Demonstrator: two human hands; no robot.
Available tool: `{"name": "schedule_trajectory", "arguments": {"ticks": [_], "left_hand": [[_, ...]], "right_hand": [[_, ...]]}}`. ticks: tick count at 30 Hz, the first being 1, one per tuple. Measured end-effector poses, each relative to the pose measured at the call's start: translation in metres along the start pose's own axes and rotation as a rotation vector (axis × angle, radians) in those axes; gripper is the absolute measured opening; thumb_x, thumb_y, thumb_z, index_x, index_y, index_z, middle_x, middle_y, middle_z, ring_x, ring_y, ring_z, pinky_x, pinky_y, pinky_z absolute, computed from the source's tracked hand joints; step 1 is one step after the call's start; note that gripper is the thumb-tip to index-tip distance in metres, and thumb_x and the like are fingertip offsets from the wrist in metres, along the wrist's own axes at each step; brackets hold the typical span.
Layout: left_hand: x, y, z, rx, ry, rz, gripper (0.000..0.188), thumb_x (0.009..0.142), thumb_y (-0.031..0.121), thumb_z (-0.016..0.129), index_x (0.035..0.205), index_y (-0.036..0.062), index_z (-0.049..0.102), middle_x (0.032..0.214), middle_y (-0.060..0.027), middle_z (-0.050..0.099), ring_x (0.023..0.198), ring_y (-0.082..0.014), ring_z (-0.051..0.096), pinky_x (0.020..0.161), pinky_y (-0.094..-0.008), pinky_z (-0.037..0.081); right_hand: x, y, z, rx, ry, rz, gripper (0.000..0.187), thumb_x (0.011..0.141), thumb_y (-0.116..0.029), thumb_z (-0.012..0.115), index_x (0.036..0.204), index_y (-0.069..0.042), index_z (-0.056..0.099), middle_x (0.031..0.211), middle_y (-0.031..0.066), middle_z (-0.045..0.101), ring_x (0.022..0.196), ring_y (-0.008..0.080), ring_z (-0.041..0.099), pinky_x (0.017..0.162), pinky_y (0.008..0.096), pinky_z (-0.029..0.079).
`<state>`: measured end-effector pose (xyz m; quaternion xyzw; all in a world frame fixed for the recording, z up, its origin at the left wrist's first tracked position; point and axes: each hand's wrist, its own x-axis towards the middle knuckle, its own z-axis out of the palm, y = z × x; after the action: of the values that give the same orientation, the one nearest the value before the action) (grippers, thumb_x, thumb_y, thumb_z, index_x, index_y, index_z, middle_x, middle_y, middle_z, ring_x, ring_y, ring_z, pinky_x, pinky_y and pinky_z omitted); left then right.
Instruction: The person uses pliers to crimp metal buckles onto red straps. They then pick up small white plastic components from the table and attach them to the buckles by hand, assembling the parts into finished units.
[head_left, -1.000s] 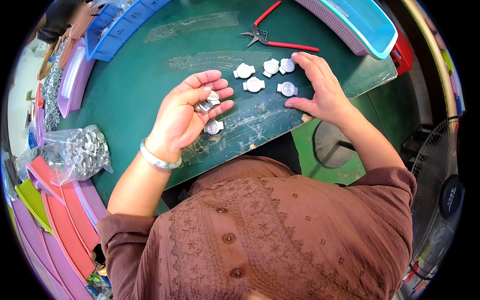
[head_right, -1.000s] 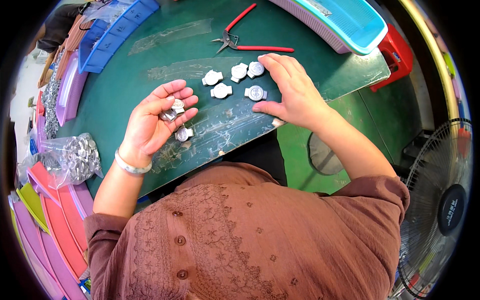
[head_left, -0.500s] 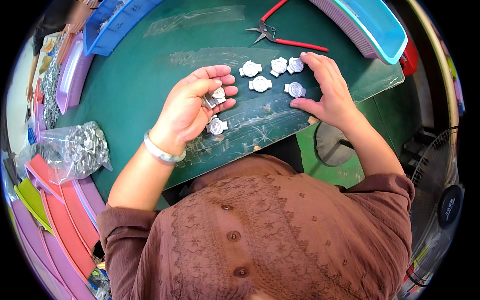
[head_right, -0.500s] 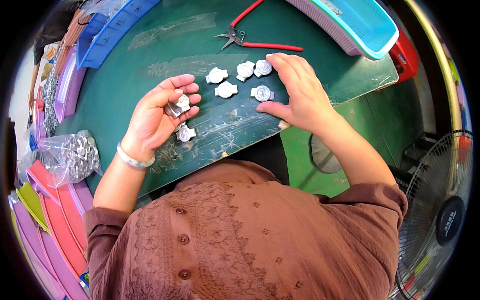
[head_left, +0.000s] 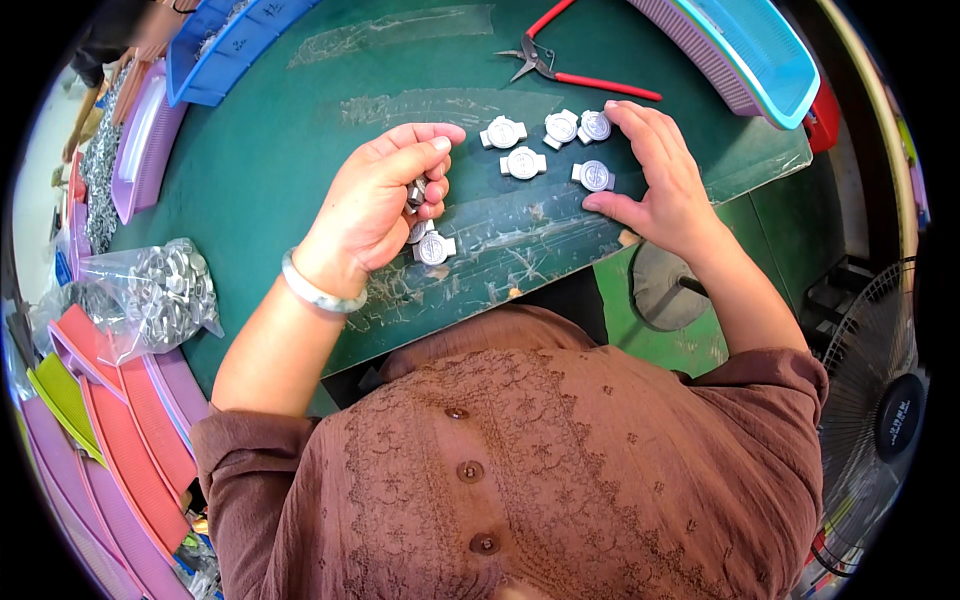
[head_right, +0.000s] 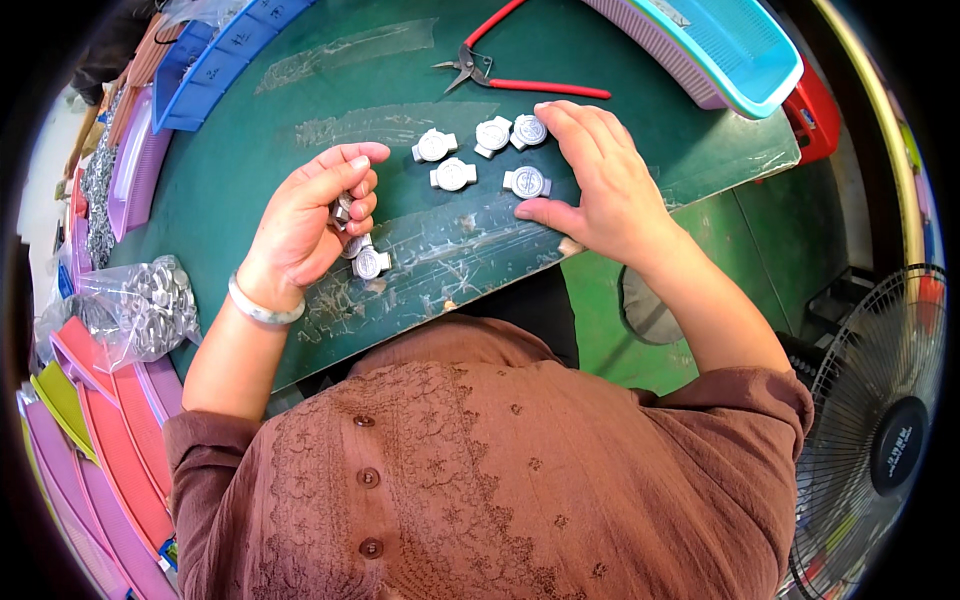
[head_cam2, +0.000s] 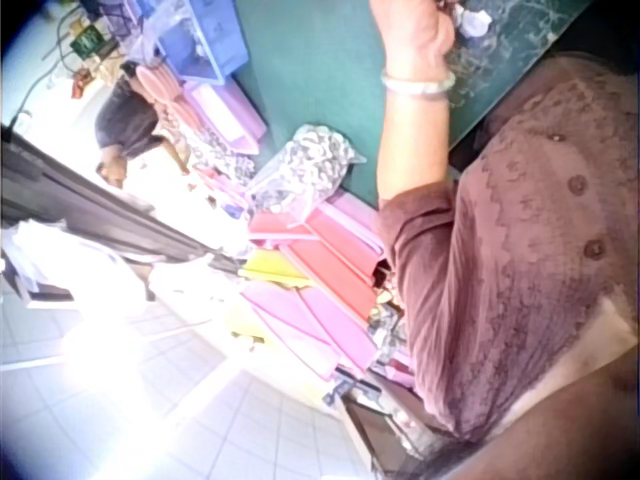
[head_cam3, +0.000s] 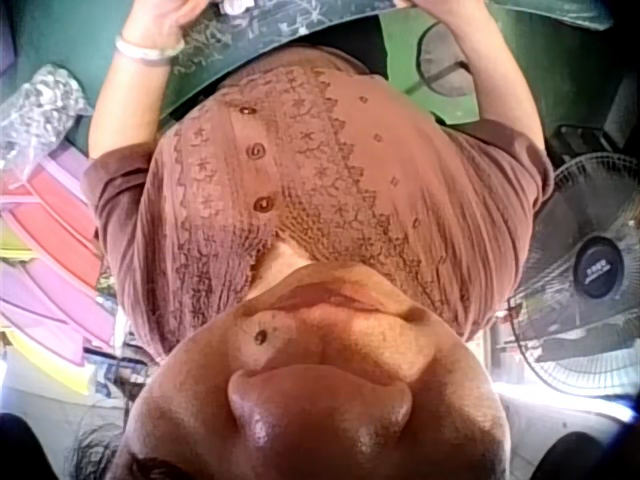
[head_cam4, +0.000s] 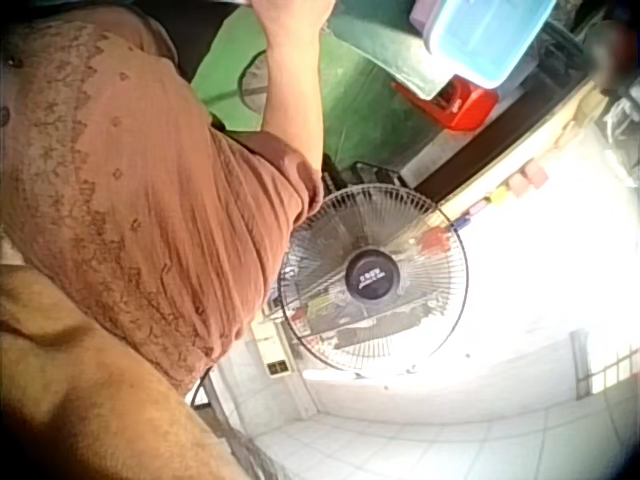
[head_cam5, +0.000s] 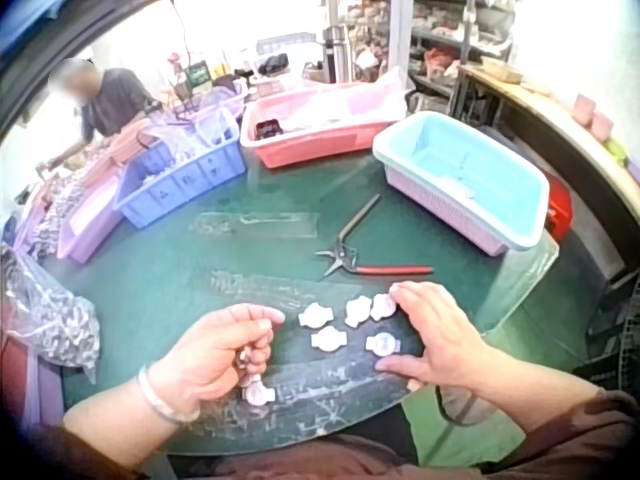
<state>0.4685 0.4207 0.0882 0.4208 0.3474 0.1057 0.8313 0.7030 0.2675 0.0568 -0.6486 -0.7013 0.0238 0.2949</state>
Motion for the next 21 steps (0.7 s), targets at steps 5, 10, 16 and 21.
{"name": "schedule_trajectory", "arguments": {"ticks": [5,10,16,21], "left_hand": [[0.003,0.002,0.006,0.069,0.100,-0.008,0.022,0.089,0.014,0.048,0.105,0.0005,0.053,0.074,0.0009,0.050,0.063,-0.0061,0.047,0.053,-0.0188,0.039],[0.005,0.002,0.011,0.093,0.135,-0.003,0.022,0.087,0.013,0.051,0.105,0.0013,0.054,0.070,0.0021,0.050,0.060,-0.0051,0.046,0.051,-0.0184,0.038],[0.012,-0.005,0.015,0.809,0.184,0.320,0.028,0.077,0.010,0.064,0.102,0.0026,0.056,0.060,0.0057,0.044,0.056,-0.0036,0.041,0.053,-0.0181,0.036],[0.011,-0.012,0.026,1.175,0.167,0.502,0.028,0.071,0.009,0.068,0.098,0.0055,0.058,0.058,0.0022,0.042,0.055,-0.0066,0.040,0.052,-0.0221,0.036]], "right_hand": [[0.000,0.000,0.000,-0.003,0.004,-0.006,0.075,0.058,-0.029,0.076,0.119,0.000,0.043,0.116,0.0163,0.048,0.106,0.0339,0.045,0.091,0.0398,0.037],[0.001,-0.001,-0.001,0.000,0.004,-0.015,0.074,0.059,-0.029,0.076,0.118,0.001,0.043,0.116,0.0163,0.048,0.106,0.0338,0.045,0.090,0.0399,0.037],[0.001,-0.002,-0.001,-0.005,0.007,-0.022,0.071,0.062,-0.029,0.075,0.117,0.001,0.043,0.116,0.0163,0.048,0.105,0.0336,0.046,0.090,0.0398,0.037],[0.001,-0.002,-0.002,0.028,0.055,-0.041,0.057,0.061,-0.023,0.075,0.107,-0.001,0.050,0.112,0.0154,0.050,0.102,0.0330,0.047,0.086,0.0392,0.040]]}}
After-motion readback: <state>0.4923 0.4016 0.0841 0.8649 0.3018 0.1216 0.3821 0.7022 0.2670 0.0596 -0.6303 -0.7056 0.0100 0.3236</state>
